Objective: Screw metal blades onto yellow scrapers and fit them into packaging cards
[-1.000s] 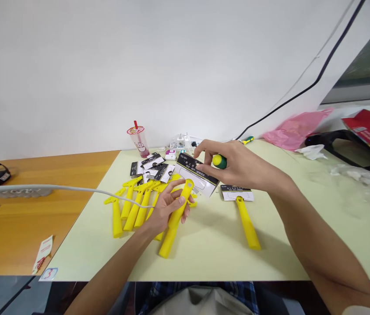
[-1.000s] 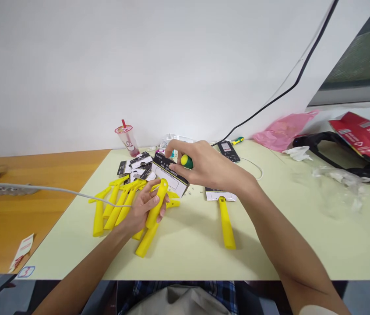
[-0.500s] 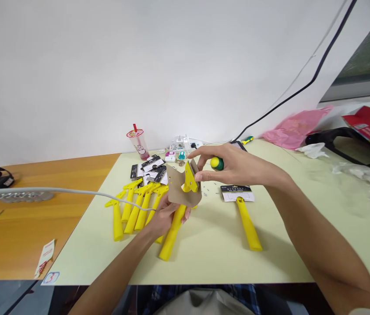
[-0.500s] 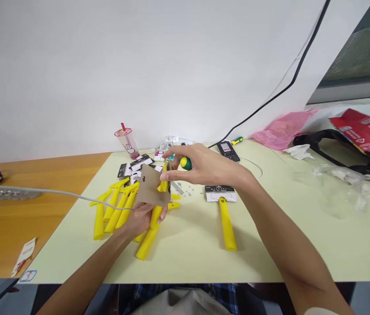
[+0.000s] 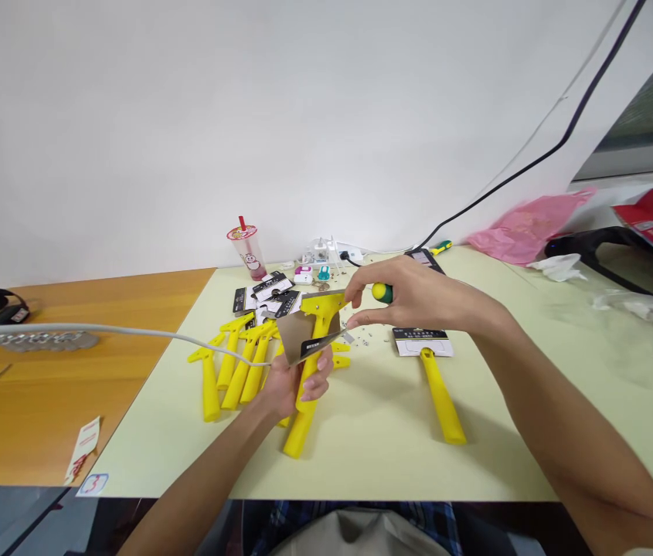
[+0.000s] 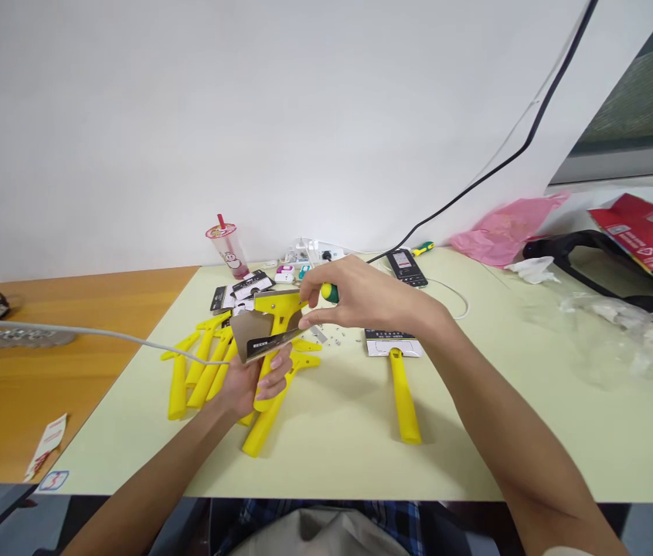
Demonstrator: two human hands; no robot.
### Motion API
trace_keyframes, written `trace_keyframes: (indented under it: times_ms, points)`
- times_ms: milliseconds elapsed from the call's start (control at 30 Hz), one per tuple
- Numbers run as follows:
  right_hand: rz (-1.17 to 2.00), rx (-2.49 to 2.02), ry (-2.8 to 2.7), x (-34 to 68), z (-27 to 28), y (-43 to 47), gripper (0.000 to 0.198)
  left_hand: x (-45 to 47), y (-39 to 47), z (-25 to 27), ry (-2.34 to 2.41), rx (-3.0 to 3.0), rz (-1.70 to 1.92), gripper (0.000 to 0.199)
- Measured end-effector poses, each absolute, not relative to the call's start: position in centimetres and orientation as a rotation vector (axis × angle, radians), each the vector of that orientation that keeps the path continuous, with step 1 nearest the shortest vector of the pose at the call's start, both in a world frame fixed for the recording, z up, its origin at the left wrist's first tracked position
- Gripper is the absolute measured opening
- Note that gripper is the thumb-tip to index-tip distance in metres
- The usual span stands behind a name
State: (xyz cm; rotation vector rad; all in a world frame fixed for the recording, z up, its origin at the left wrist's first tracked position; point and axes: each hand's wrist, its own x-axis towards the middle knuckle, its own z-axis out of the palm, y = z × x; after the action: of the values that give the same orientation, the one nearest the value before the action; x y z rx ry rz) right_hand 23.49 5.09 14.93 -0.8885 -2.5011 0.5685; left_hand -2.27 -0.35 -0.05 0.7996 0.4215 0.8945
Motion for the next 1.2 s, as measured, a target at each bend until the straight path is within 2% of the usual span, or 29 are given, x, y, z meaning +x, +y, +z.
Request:
trace_keyframes:
  times_ms: [133, 200, 300, 400, 500, 633, 800, 933, 1033, 1100, 1200]
  points:
    - [0.545, -0.779, -2.575, 22.9, 14.3, 5.0, 0.034, -2.1, -0.5, 0.4, 0.403, 0.707, 0.906, 0.028]
    - [0.523, -0.706, -2.634, 22.4, 13.9, 5.0, 0.029, -2.1, -0.4, 0.3, 0.376, 0.677, 0.904, 0.029]
    - [0.466, -0.667, -2.69, 21.8, 13.4, 5.0, 0.019, -2.1, -0.3, 0.1, 0.33, 0.653, 0.835, 0.038]
    - [0.427, -0.719, -2.635, 21.9, 13.4, 5.4, 0.018, -2.1, -0.4, 0.1, 0.334, 0.64, 0.799, 0.041]
    - [0.44, -0.849, -2.496, 22.7, 13.8, 6.0, 0.023, -1.7, -0.8, 0.5, 0.339, 0.677, 0.786, 0.062]
    - [0.698, -0.954, -2.514, 24.5, 14.0, 6.8, 0.034, -0.1, -1.9, 1.1, 0.273, 0.732, 0.727, 0.077]
    - [1.323, -1.067, -2.467, 28.0, 13.4, 6.2, 0.046, 3.6, -4.3, 1.2, 0.166, 0.762, 0.65, 0.082]
    - [1.435, -1.12, -2.347, 31.1, 13.6, 4.0, 0.048, 7.1, -6.2, 0.8, 0.081, 0.743, 0.615, 0.088]
    - [1.371, -1.251, -2.302, 33.4, 13.9, 2.1, 0.047, 10.4, -7.4, 0.5, 0.095, 0.73, 0.649, 0.085]
    - [1.297, -1.357, -2.259, 35.1, 13.7, 1.2, 0.046, 12.9, -8.2, 0.3, 0.196, 0.716, 0.708, 0.075]
    - [1.219, -1.475, -2.226, 38.0, 12.7, 1.1, 0.056, 16.7, -9.3, -0.1, 0.426, 0.637, 0.922, 0.064]
